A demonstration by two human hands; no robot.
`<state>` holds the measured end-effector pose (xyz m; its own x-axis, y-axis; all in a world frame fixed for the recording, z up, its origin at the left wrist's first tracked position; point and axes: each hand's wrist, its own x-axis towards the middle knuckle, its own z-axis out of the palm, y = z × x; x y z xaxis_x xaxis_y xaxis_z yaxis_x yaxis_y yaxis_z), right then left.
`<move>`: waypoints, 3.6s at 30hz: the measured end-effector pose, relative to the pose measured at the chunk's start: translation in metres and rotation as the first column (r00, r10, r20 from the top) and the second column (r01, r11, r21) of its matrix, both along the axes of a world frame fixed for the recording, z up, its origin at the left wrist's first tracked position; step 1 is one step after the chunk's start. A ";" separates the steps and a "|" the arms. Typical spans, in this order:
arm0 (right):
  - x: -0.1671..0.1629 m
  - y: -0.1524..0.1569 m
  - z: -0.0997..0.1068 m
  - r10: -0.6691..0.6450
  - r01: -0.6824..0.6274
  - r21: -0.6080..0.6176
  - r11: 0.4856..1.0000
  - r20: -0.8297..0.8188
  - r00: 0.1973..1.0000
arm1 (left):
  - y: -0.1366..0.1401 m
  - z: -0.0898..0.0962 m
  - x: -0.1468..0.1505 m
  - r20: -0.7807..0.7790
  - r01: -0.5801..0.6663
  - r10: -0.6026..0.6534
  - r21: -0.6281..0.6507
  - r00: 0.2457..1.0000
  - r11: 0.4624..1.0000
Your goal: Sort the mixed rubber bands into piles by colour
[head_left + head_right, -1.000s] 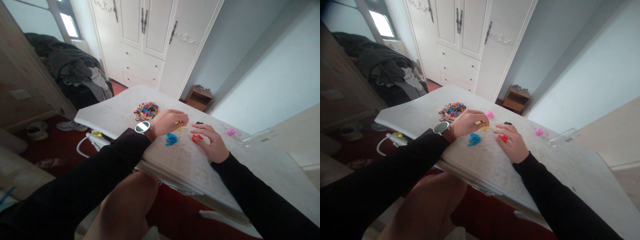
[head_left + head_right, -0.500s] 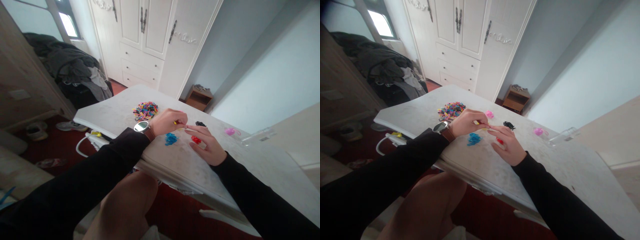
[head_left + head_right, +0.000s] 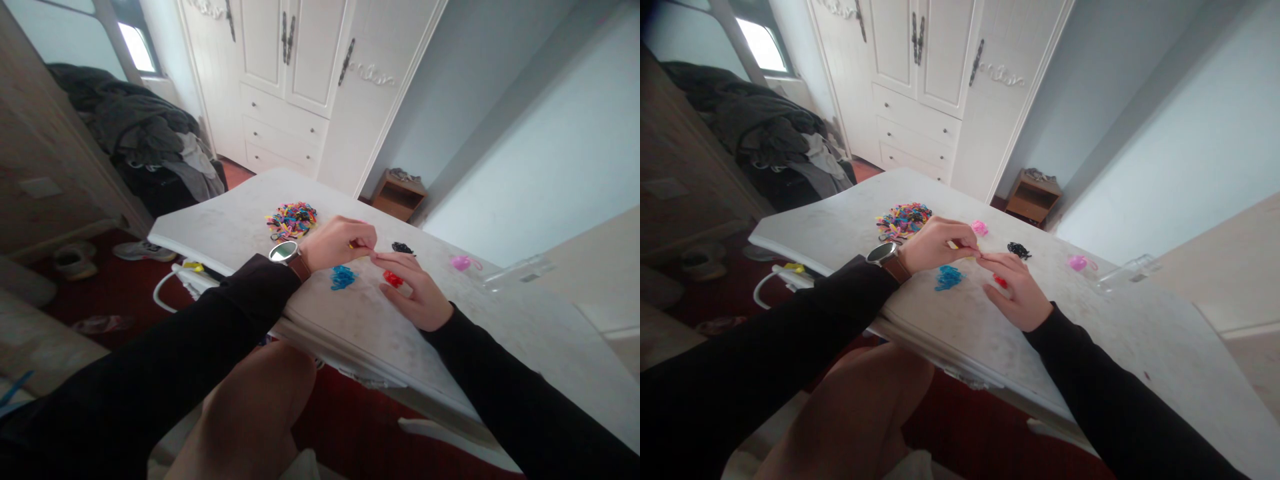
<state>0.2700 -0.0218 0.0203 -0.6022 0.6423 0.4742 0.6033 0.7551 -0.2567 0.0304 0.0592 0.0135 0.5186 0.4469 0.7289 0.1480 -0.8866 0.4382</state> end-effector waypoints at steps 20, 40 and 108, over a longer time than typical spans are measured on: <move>0.000 -0.001 0.000 -0.038 0.042 0.041 0.998 -0.087 0.996 | -0.004 0.003 -0.001 0.027 0.061 -0.058 -0.110 0.998 0.992; -0.001 -0.003 0.002 -0.060 0.063 0.030 0.998 -0.093 0.994 | -0.001 0.002 0.001 -0.009 0.011 -0.011 -0.025 1.000 1.000; 0.081 0.068 -0.019 -0.653 0.613 -0.224 0.758 -0.268 0.709 | 0.040 -0.010 -0.084 -0.337 -0.751 0.687 -0.110 0.644 0.651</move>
<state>0.3510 0.0460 0.0014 0.1327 0.8771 0.4617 0.8005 0.1799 -0.5717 -0.0535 0.0988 0.0034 0.1032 0.8832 0.4575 0.8244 -0.3333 0.4575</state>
